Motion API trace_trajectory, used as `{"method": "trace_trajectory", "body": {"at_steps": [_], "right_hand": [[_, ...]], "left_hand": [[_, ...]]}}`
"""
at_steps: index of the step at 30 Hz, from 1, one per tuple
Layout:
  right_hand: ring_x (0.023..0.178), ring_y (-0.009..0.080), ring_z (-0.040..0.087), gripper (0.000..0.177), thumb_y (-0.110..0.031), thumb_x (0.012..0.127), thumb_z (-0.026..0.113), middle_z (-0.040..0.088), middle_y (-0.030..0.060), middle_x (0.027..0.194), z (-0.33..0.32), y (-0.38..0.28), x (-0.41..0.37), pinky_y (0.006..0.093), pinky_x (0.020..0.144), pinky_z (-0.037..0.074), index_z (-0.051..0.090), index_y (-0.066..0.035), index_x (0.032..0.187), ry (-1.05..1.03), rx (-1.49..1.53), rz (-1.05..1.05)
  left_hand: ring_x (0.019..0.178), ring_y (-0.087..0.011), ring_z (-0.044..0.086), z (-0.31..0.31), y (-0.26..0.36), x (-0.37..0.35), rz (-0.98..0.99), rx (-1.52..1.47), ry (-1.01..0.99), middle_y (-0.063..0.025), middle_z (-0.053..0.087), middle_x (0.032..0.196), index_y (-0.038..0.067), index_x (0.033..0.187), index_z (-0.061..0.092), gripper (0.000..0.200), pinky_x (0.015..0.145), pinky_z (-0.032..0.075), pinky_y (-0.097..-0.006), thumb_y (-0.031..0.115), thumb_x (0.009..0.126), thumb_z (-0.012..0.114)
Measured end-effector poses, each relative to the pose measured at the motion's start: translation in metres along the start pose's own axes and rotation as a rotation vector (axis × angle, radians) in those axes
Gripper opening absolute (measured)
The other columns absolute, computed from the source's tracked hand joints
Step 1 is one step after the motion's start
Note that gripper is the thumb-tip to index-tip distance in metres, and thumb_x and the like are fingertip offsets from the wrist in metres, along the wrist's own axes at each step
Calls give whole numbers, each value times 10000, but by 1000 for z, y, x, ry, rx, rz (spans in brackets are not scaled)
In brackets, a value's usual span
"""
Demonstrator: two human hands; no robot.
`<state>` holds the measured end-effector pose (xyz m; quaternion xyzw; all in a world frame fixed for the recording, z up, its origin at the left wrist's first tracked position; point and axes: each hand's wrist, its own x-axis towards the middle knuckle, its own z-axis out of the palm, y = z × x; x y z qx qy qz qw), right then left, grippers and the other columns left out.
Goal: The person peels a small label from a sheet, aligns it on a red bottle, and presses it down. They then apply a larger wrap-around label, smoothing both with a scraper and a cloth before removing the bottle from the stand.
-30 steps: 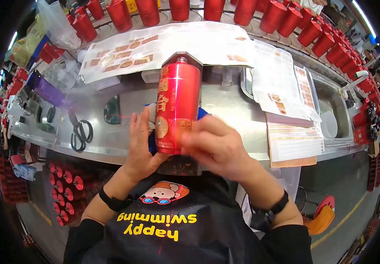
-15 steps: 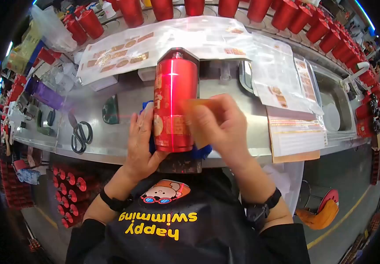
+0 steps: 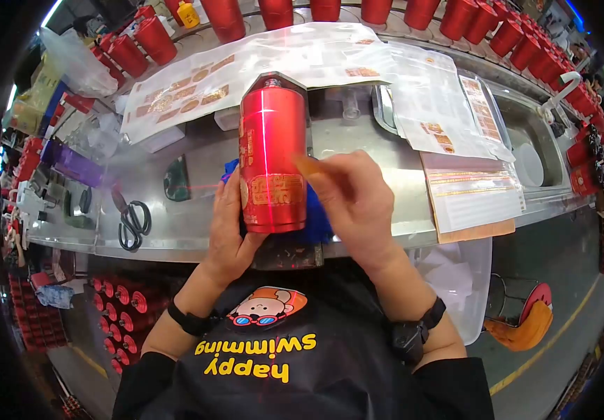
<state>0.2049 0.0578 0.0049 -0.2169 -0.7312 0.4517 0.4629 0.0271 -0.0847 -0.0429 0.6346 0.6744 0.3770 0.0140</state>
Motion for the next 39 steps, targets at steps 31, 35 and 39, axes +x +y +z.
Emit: {"method": "trace_trajectory", "body": {"at_steps": [31,35,39], "right_hand": [[840,62,587,139,-87,978,656,594,13,932,-34,3,-12,200,742,465,618,31,1040,-29,297,143],[826,54,582,132,-81,975,658,606,10,918,-38,5,-13,193,728,459,616,29,1034,-29,295,209],[821,47,579,140,-88,971,665,614,4,892,-34,0,-8,192,717,460,615,26,1034,-46,277,187]], "left_hand": [[1312,-265,472,-40,6,80,553,295,-206,7,677,1236,219,1209,664,536,1226,44,-572,611,990,371],[1238,-221,515,-34,23,63,658,176,-222,12,679,1027,250,1144,650,436,1221,28,-586,578,973,419],[1226,-217,521,-38,17,101,639,252,-212,31,679,1000,229,1135,659,441,1215,52,-587,578,953,460]]}}
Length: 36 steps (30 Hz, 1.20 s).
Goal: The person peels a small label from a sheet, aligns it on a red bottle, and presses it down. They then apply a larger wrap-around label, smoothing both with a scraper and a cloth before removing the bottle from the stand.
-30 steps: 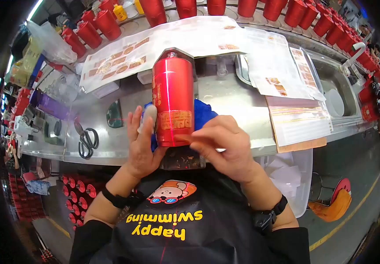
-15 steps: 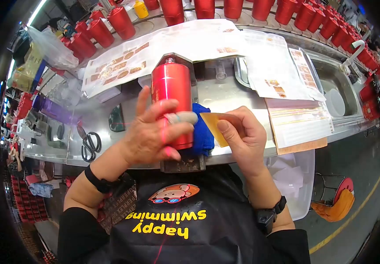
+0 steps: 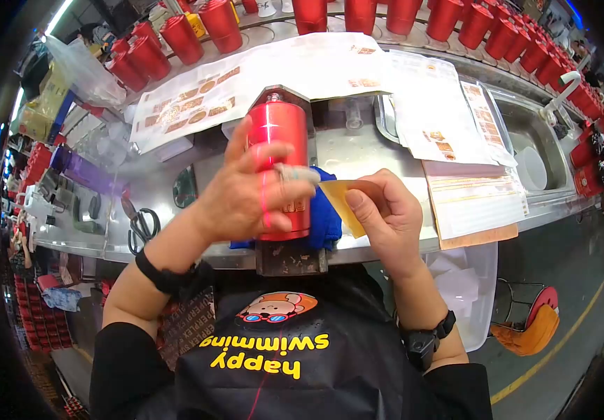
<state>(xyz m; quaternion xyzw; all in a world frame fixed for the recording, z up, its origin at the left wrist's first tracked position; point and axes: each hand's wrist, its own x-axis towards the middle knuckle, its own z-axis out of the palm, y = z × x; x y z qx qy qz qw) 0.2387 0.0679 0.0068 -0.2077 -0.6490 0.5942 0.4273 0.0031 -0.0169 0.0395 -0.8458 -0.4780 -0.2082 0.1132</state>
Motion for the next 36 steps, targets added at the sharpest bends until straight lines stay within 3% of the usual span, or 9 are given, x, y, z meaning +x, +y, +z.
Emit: {"method": "trace_trajectory", "body": {"at_steps": [7,12,15,19,21,26,30,34,36], "right_hand": [[751,62,597,112,-80,947,682,639,21,841,8,-11,12,216,657,479,640,18,981,-159,-47,80],[674,133,636,130,-107,866,732,635,90,772,33,-15,52,289,609,498,665,3,887,-430,-307,24],[736,84,618,102,-73,897,708,645,64,795,40,-20,73,240,636,478,661,8,937,-196,-552,-295],[746,73,613,108,-83,921,699,656,43,850,36,-10,66,241,648,485,654,12,943,-425,-410,-168],[730,65,584,90,-72,932,682,633,37,842,33,-1,72,248,632,478,654,2,976,-74,-526,-258],[808,291,608,281,-28,732,768,597,83,830,37,-25,37,389,716,489,705,-85,999,-452,-617,-563],[811,289,612,253,-46,718,784,597,82,840,31,-22,42,381,694,483,701,-86,953,-239,-688,-529],[802,266,610,215,-49,743,789,596,81,836,39,-37,28,385,688,476,699,-76,936,-715,-382,-469],[803,268,607,211,-68,747,806,591,78,833,37,-30,28,390,687,474,689,-75,922,-438,-503,-464]], "left_hand": [[1278,-255,498,5,20,-35,-123,-47,154,-19,695,1032,178,1231,663,485,1209,102,-609,543,976,473],[1389,-390,361,42,50,-76,-646,-85,203,-179,532,1374,-9,1523,281,1024,1159,122,-647,391,742,810],[1381,-382,377,36,54,-70,-626,-29,192,-166,581,1305,-16,1519,309,995,1159,98,-653,374,748,803],[1363,-375,402,10,54,-61,-506,121,168,-149,642,1181,-30,1516,332,976,1160,102,-646,413,769,778],[1345,-379,419,17,54,-61,-563,49,216,-169,594,1280,-37,1513,326,997,1154,118,-649,436,761,779],[1327,-394,426,46,53,-72,-700,-95,201,-208,504,1404,-49,1503,327,1035,1151,139,-641,474,740,792],[1331,-403,419,33,55,-67,-628,3,168,-217,488,1423,-55,1505,314,1066,1150,144,-639,492,730,800],[1335,-404,415,39,55,-68,-691,-72,202,-218,491,1419,-59,1503,312,1092,1145,150,-644,518,716,803],[1334,-403,416,44,55,-68,-725,-115,211,-219,500,1406,-63,1499,315,1102,1143,154,-647,533,711,802]]}}
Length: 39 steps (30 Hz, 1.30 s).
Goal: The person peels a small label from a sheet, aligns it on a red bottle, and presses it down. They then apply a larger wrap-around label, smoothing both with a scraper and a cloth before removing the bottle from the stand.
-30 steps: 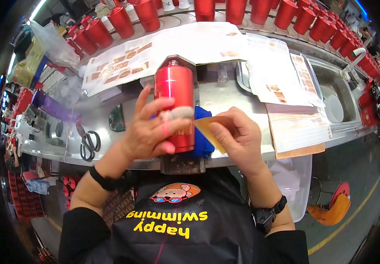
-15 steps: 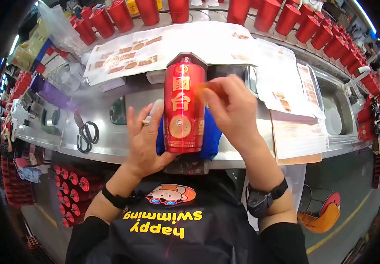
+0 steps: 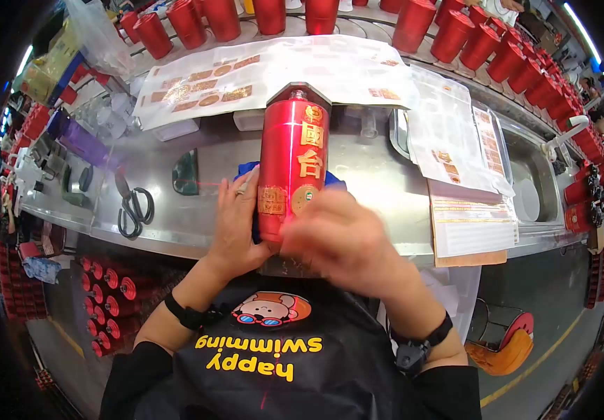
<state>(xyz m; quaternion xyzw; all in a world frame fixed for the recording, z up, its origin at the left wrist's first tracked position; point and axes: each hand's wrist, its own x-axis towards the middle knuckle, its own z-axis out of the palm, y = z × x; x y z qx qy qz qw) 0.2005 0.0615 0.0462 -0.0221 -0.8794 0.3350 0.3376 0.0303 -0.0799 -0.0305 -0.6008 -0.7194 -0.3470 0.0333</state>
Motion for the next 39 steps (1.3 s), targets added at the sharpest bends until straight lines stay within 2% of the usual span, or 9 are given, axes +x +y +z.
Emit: {"method": "trace_trajectory", "body": {"at_steps": [13,15,17,21,25,29,33,36,39], "right_hand": [[717,250,608,183,-98,801,790,604,87,811,-10,-4,4,347,622,488,702,-66,958,-215,183,71],[656,275,587,159,-85,815,771,588,109,780,0,19,8,363,611,484,687,-52,946,89,4,286],[672,279,589,182,-57,793,769,589,102,790,0,25,15,372,602,478,683,-49,953,281,-296,191],[701,203,603,305,2,740,816,592,75,818,-2,1,9,308,566,471,715,-58,1021,-102,-83,-164],[720,260,572,282,-47,736,788,567,72,814,3,19,2,376,640,453,693,-76,999,194,-326,-90],[766,255,582,296,-74,668,825,583,61,836,4,-6,-4,363,680,457,694,-50,932,-155,84,-179],[775,261,602,266,-81,708,833,605,63,837,-2,8,-3,362,651,475,708,-67,943,55,-284,-33],[708,242,601,183,-107,796,806,600,73,790,-8,-10,3,356,630,475,704,-53,939,-247,152,-10],[694,250,594,144,-117,829,778,594,77,786,-4,18,14,359,630,474,692,-51,924,27,72,297]], "left_hand": [[1280,-400,462,-14,8,6,83,105,30,-218,614,1199,-84,1457,377,1062,1134,160,-660,526,704,812],[1268,-400,468,-15,10,9,97,108,37,-213,629,1151,-85,1450,386,1053,1133,161,-663,520,702,814],[1258,-400,473,-17,11,9,101,109,46,-210,637,1111,-86,1445,393,1046,1131,162,-665,513,699,818],[1273,-406,465,-21,12,12,135,165,58,-223,629,1160,-84,1442,398,1040,1131,163,-664,508,699,820],[1289,-418,452,-15,11,9,110,126,70,-237,586,1268,-80,1449,390,1058,1138,167,-651,520,691,821],[1294,-428,443,0,3,5,-23,-76,31,-243,532,1349,-79,1472,353,1104,1141,168,-641,539,685,817],[1292,-427,442,-6,5,8,21,18,20,-240,531,1348,-88,1488,321,1130,1135,167,-646,556,696,804],[1289,-425,445,-13,8,9,58,80,4,-239,535,1341,-92,1489,318,1134,1132,168,-649,555,696,805],[1290,-425,444,-15,12,11,79,114,18,-243,534,1338,-94,1490,315,1136,1133,166,-650,546,693,811]]}}
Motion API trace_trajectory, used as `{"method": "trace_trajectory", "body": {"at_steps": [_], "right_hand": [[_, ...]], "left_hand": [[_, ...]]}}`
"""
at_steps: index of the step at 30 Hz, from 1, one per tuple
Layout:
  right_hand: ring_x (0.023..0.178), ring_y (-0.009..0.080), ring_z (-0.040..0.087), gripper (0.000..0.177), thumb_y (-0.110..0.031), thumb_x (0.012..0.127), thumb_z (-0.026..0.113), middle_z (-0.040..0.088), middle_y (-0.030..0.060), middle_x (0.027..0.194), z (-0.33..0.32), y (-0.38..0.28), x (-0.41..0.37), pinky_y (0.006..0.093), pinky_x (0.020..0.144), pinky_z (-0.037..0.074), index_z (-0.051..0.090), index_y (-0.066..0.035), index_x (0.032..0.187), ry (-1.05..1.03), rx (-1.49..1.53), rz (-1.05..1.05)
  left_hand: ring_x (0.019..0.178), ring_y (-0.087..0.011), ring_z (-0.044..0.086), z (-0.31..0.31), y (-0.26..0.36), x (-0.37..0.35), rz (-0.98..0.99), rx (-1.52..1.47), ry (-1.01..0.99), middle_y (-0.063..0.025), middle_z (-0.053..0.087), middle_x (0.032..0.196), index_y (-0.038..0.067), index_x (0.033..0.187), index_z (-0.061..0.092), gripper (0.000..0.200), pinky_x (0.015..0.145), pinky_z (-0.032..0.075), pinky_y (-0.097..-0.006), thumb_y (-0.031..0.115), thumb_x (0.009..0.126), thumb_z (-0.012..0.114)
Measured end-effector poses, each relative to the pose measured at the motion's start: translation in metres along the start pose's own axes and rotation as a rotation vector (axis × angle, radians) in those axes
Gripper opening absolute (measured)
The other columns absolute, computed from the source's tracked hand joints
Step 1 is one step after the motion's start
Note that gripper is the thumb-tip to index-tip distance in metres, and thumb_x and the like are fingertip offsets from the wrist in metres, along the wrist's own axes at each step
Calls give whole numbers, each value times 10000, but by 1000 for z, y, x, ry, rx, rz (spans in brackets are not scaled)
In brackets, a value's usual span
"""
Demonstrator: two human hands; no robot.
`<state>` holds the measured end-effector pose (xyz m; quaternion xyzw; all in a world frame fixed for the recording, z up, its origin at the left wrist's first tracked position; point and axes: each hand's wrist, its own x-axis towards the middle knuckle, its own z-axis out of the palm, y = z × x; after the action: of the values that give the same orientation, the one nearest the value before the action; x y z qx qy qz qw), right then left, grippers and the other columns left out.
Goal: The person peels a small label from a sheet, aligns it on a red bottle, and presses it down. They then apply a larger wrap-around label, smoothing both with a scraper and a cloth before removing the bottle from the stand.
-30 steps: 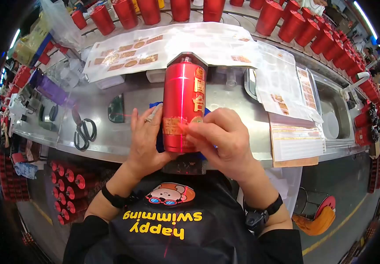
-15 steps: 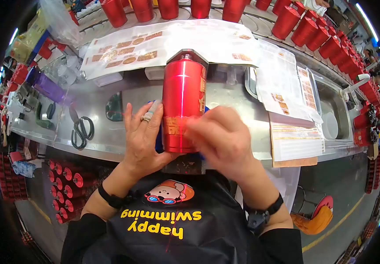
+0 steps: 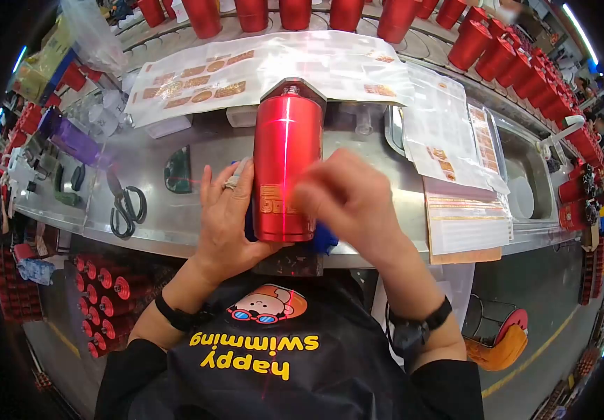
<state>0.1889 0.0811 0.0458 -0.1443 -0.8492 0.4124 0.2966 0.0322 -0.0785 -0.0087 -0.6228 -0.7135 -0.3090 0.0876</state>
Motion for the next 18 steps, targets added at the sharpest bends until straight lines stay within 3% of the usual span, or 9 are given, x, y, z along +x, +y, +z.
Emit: {"method": "trace_trajectory", "body": {"at_steps": [1,4,5,8,9,10,12,15,18], "right_hand": [[676,251,589,125,-115,840,761,586,78,778,6,3,6,351,617,474,688,-47,915,238,-84,-14],[636,254,572,141,-104,831,762,571,80,768,15,0,-8,342,577,465,691,-41,936,83,-380,-538],[641,278,591,158,-67,825,746,592,93,773,12,-12,-12,331,559,469,689,-35,969,-78,-289,-593],[711,205,642,115,-62,878,711,648,76,804,1,-14,-25,294,587,492,673,-25,980,-91,47,-204],[776,103,645,105,-89,943,664,688,55,844,-1,-13,-30,251,631,503,644,-8,1006,0,270,227],[775,47,609,146,-128,980,638,688,35,849,4,-7,-30,226,642,498,606,7,1024,164,341,286],[739,54,609,166,-138,983,629,681,42,817,11,9,-30,235,637,496,578,14,1027,230,307,276],[717,89,640,165,-143,984,620,687,77,794,17,2,-24,264,618,502,571,14,986,207,171,270],[760,51,582,127,-113,1001,584,676,47,870,23,-11,-12,236,652,475,560,12,1008,118,87,241]], "left_hand": [[1292,-426,441,0,0,0,-6,-2,-3,-246,531,1339,-95,1490,315,1139,1133,165,-649,544,689,813],[1297,-428,433,3,-2,-3,-37,-52,2,-252,521,1343,-96,1491,311,1142,1134,165,-649,540,689,816],[1299,-428,431,6,-3,-4,-47,-82,8,-253,517,1344,-96,1492,310,1142,1134,166,-649,539,690,816],[1298,-436,425,17,-4,-6,-64,-161,10,-260,502,1357,-95,1494,306,1147,1132,169,-649,530,683,823],[1295,-440,425,16,-3,-5,-53,-142,11,-264,509,1347,-95,1493,309,1145,1131,169,-651,525,681,825],[1293,-444,426,10,0,-2,-43,-122,12,-269,516,1337,-95,1492,311,1142,1129,170,-654,519,679,827],[1289,-451,426,1,4,2,-22,-70,13,-276,532,1312,-96,1484,328,1129,1126,174,-656,513,675,829],[1293,-452,431,-7,9,5,-3,-3,11,-275,547,1302,-86,1467,370,1094,1136,179,-643,497,668,837],[1306,-442,442,-7,14,6,-15,10,24,-260,544,1335,-64,1462,401,1065,1160,177,-617,466,658,855]]}}
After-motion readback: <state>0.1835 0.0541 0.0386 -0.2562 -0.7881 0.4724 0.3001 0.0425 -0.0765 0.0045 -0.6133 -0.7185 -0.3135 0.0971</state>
